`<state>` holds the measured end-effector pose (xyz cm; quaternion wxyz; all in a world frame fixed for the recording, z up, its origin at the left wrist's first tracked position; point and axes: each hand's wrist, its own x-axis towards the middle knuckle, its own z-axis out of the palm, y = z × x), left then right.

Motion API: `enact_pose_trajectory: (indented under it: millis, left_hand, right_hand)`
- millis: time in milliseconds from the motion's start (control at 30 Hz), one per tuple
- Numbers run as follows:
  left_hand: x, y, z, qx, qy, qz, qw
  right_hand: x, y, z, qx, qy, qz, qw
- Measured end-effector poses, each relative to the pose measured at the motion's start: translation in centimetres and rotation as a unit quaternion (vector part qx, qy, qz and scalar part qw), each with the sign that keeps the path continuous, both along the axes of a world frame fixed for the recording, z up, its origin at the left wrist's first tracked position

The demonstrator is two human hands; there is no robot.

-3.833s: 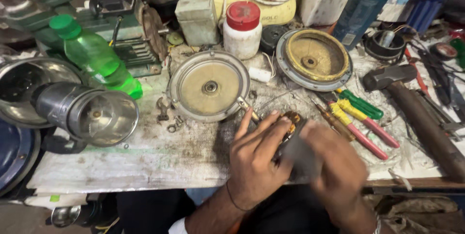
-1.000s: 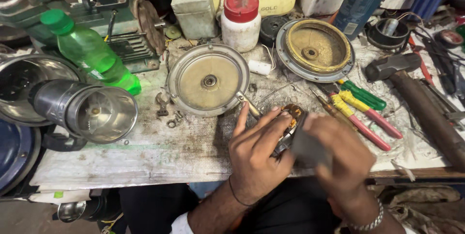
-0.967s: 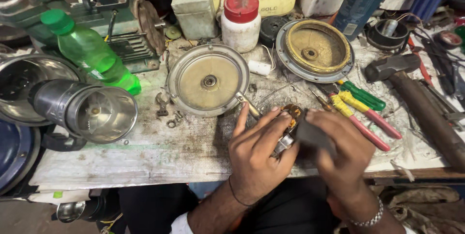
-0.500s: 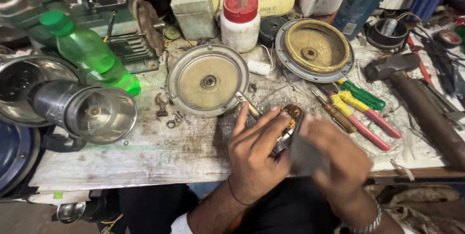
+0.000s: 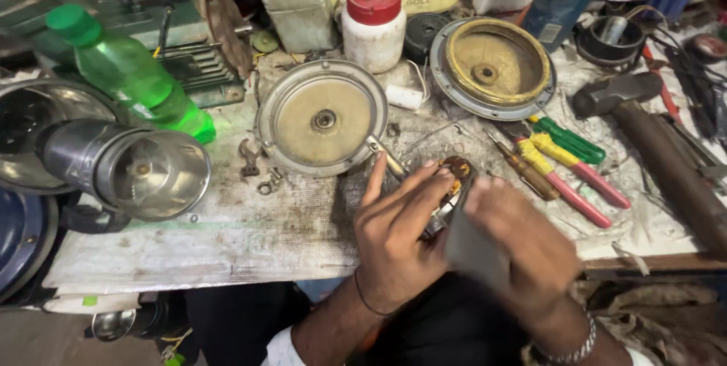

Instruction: The person scrubs a small cylindrical motor component with copper windings using a dark abrasive block. They rotate the part in their left hand and rub its surfaces with the block in their right hand, working over a cluttered workbench with tools and containers.

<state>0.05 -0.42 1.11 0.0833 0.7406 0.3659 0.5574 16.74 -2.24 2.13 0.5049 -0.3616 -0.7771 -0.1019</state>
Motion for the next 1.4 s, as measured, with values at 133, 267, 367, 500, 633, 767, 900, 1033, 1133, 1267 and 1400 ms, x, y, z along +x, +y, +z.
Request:
enact_pose_trajectory:
  millis: [133, 267, 367, 500, 633, 767, 900, 1033, 1133, 1267, 1400]
  left_hand:
    - [-0.2, 0.1, 0.3, 0.010, 0.012, 0.005, 1.000]
    - [-0.1, 0.0, 0.3, 0.005, 0.016, 0.004, 1.000]
    - [0.2, 0.2, 0.1, 0.003, 0.016, 0.017, 1.000]
    - [0.3, 0.6, -0.2, -0.016, 0.004, -0.001, 1.000]
    - [-0.2, 0.5, -0.2, -0.015, 0.009, -0.015, 1.000]
    - [-0.3, 0.4, -0.3, -0.011, 0.012, -0.023, 1.000]
    - [0.2, 0.5, -0.3, 0.002, 0.014, -0.004, 1.000]
    - [0.0, 0.4, -0.4, 0.006, 0.012, -0.016, 1.000]
    - [-0.1, 0.4, -0.7, -0.011, 0.015, -0.011, 1.000]
    - [-0.2, 0.8, -1.1, -0.006, 0.000, -0.025, 1.000]
    - [0.1, 0.7, -1.1, -0.022, 0.001, -0.006, 1.000]
  right_hand:
    - [-0.4, -0.4, -0.3, -0.042, 0.001, -0.048, 0.998]
    - [-0.3, -0.5, -0.6, -0.002, -0.013, -0.025, 1.000]
    - [0.1, 0.4, -0.8, -0.043, 0.034, -0.047, 0.997]
    - [0.3, 0.9, -0.9, -0.095, 0.068, -0.044, 0.992]
    - [0.1, 0.1, -0.7, -0.064, 0.046, -0.018, 0.997]
    - [-0.2, -0.3, -0.1, -0.006, -0.017, 0.014, 1.000]
    - [-0.3, -0.3, 0.1, -0.014, -0.030, -0.058, 0.998]
    - [-0.5, -0.6, -0.2, 0.006, -0.039, 0.022, 0.999]
    - [-0.6, -0.4, -0.6, 0.011, 0.003, -0.029, 1.000]
    - [-0.6, -0.4, -1.0, 0.024, -0.054, 0.003, 0.998]
    - [-0.4, -0.5, -1.4, -0.044, 0.029, -0.057, 0.997]
